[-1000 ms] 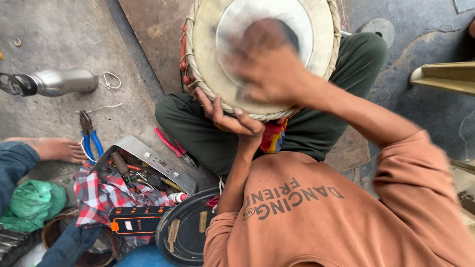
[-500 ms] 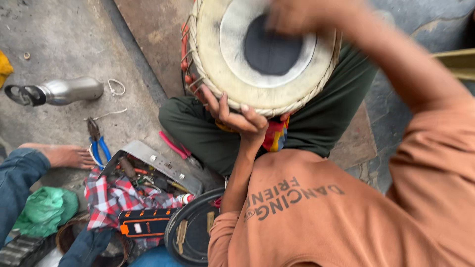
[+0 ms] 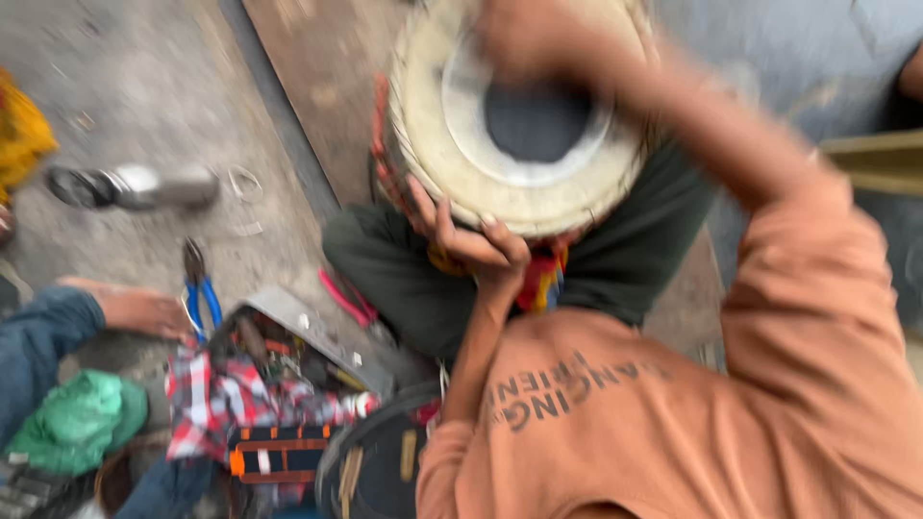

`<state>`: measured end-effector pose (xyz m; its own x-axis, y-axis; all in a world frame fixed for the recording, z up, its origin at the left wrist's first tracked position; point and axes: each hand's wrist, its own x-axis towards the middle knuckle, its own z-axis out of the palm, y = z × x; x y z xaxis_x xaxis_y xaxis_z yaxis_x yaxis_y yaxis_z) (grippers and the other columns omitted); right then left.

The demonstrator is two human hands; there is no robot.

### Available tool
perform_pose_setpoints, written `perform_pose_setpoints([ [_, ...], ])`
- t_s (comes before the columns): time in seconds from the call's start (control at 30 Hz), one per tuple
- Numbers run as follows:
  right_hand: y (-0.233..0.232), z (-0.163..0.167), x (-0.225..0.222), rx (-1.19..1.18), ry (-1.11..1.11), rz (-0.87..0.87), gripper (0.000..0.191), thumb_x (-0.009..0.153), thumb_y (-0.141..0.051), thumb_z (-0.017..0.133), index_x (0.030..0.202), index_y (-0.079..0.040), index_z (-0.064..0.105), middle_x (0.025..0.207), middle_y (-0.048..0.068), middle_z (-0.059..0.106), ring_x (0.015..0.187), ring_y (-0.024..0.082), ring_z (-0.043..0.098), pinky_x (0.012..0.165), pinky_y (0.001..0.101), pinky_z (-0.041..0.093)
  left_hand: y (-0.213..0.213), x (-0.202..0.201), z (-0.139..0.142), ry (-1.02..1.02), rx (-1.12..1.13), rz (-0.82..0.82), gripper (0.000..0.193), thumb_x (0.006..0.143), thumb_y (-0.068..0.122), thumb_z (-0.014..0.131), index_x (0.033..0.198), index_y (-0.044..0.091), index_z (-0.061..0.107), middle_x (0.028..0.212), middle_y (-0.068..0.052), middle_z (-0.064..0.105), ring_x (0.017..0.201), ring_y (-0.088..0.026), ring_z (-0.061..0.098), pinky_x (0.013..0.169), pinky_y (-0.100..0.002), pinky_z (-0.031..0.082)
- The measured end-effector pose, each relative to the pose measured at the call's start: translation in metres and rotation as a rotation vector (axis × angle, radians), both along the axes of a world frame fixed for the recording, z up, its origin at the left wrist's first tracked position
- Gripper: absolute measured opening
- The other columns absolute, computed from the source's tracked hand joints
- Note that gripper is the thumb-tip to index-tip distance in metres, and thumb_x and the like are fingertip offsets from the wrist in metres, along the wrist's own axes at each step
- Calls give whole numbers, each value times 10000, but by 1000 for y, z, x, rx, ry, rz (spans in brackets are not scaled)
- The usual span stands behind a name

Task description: The person sits cross-legged on the floor with a tabla drum on their lap and works a black paste onto the center of the drumhead, pressing and smoothing it with their fingers. They then use a flat file to scrape around the paste area and continue rubbing and shaping the black patch by hand.

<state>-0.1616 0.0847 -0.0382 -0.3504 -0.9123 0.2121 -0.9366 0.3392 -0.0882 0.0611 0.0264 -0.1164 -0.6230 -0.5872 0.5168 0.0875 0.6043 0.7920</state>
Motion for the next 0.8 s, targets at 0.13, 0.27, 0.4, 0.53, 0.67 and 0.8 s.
perform_pose_setpoints([
  [0.13,-30,-1,41,-241,-158,609,406,1013,-491,532,1334,-263,634,1115,-8,565,1314,290,526,1231,526,238,-3,-2,-18,-320,149,-175,669,999,265,521,1472,-104,226,1544,-339,323,1413,-465,411,1193,-546,350],
  [0.27,-22,13,-47,3,-20,-44,354,1056,-470,500,1312,-276,647,1179,-34,593,1313,232,536,1258,500,195,-16,-8,-21,207,60,-93,626,1043,223,481,1513,-32,155,1674,-321,233,1567,-454,314,1347,-575,193],
  [0.4,-31,3,-27,70,-15,-28,315,1098,-449,469,1291,-289,660,1242,-60,622,1313,174,547,1285,474,153,-18,-18,-6,246,75,-63,650,1031,245,473,1531,-43,173,1636,-325,268,1536,-460,330,1328,-572,219],
  [0.53,-26,-18,30,-159,-189,694,297,1140,-428,438,1269,-301,673,1306,-86,650,1312,115,557,1312,448,110,-20,-22,3,211,61,-28,623,1034,270,467,1507,-64,237,1587,-316,324,1486,-447,376,1284,-555,261],
  [0.67,13,-24,-70,-12,-405,-250,705,845,-324,696,1462,-69,471,1616,261,294,1441,481,324,1170,569,264,-25,-15,6,150,10,-5,608,1037,294,461,1484,-84,301,1539,-307,379,1436,-435,422,1239,-538,304],
  [0.8,83,-59,-92,-432,-425,-343,837,975,-191,570,1702,-59,178,1756,289,102,1627,463,142,1327,548,151,-42,-2,31,68,-52,51,599,1028,324,471,1438,-105,391,1444,-286,464,1353,-417,481,1178,-512,358],
])
